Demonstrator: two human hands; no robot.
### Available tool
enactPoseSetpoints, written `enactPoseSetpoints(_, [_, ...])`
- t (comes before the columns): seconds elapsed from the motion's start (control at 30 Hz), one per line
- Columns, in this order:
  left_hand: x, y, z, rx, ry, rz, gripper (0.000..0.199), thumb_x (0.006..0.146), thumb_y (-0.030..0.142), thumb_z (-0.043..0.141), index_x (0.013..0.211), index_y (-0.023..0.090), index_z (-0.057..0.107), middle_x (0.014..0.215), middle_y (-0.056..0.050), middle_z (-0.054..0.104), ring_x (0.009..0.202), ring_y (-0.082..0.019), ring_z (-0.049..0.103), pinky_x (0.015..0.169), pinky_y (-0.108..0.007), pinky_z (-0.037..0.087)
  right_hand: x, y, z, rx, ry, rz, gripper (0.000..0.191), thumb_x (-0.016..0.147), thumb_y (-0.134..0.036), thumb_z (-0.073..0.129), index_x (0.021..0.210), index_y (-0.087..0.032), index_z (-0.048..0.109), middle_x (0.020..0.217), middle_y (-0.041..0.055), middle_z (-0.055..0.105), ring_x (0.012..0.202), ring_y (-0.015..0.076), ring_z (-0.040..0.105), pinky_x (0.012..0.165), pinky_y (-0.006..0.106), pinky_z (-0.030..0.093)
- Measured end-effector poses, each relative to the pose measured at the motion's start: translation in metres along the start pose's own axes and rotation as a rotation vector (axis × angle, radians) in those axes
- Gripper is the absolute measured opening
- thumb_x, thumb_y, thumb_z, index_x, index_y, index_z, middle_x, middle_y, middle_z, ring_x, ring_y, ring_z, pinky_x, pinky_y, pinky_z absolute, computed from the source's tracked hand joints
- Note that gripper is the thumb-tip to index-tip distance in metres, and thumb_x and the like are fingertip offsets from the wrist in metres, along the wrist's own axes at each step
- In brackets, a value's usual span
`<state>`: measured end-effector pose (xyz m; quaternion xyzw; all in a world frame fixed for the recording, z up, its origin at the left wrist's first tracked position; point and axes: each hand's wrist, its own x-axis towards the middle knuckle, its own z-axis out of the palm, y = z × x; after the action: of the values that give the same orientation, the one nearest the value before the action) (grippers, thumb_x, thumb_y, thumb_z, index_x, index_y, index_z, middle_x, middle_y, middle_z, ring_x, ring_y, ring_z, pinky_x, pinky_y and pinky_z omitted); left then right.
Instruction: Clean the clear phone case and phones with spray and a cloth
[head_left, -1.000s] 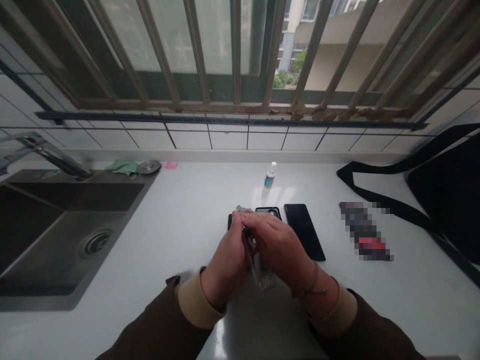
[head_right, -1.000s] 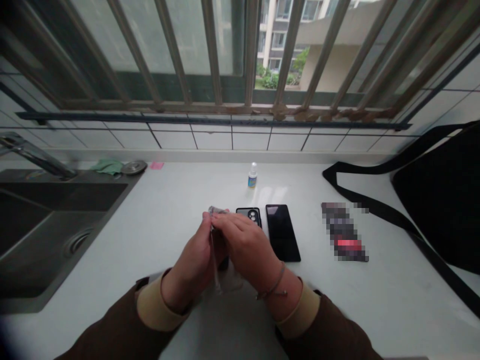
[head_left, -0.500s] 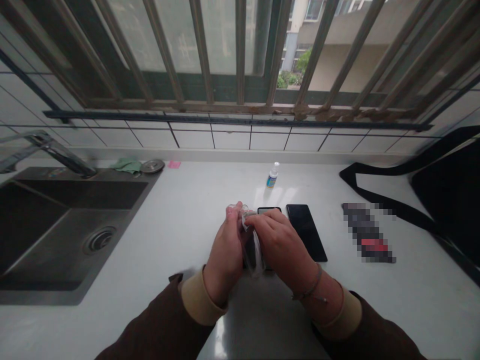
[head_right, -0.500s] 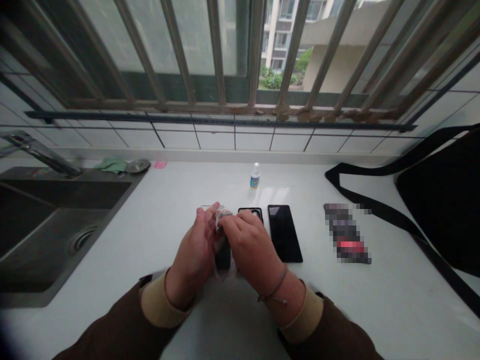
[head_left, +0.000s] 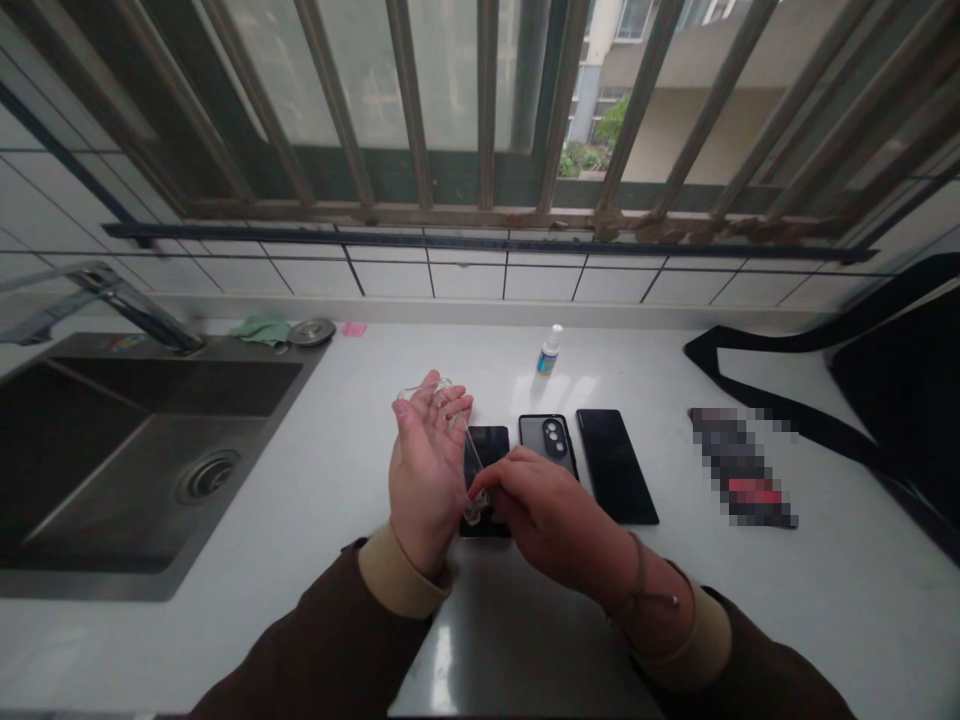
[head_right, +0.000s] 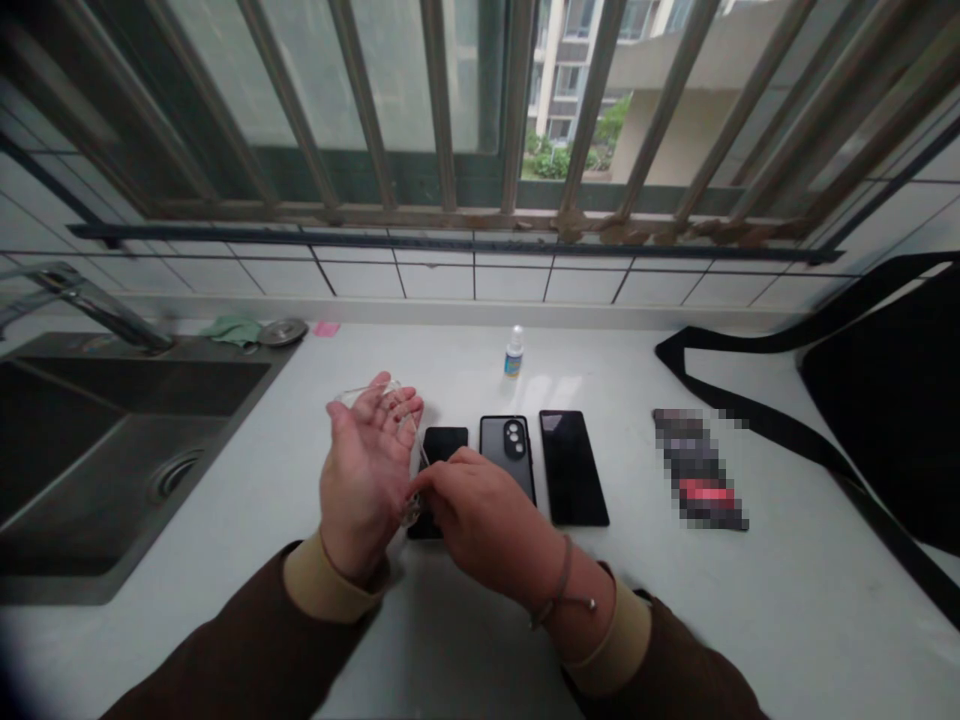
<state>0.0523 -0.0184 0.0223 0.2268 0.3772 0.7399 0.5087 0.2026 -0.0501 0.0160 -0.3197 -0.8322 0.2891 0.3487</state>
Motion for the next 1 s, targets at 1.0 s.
enactPoseSetpoints(1.0, [0.012, 0.01, -0.003, -0.09, -0.026, -0.223, 0.06, 0.107, 0.065, 0.044, 0.127, 0.015, 0.069, 0.131, -0.02, 0.072, 0.13, -0.027, 0.07, 0.122, -0.045, 0.05, -0.002, 0.003, -0.008, -0.091, 0.005, -0.212, 0.026, 0.103, -0.007, 0.05, 0.115, -0.022, 0.067, 0.099, 0.0042, 0.08, 0.093, 0.0197, 0.078, 0.112, 0.049, 0.057])
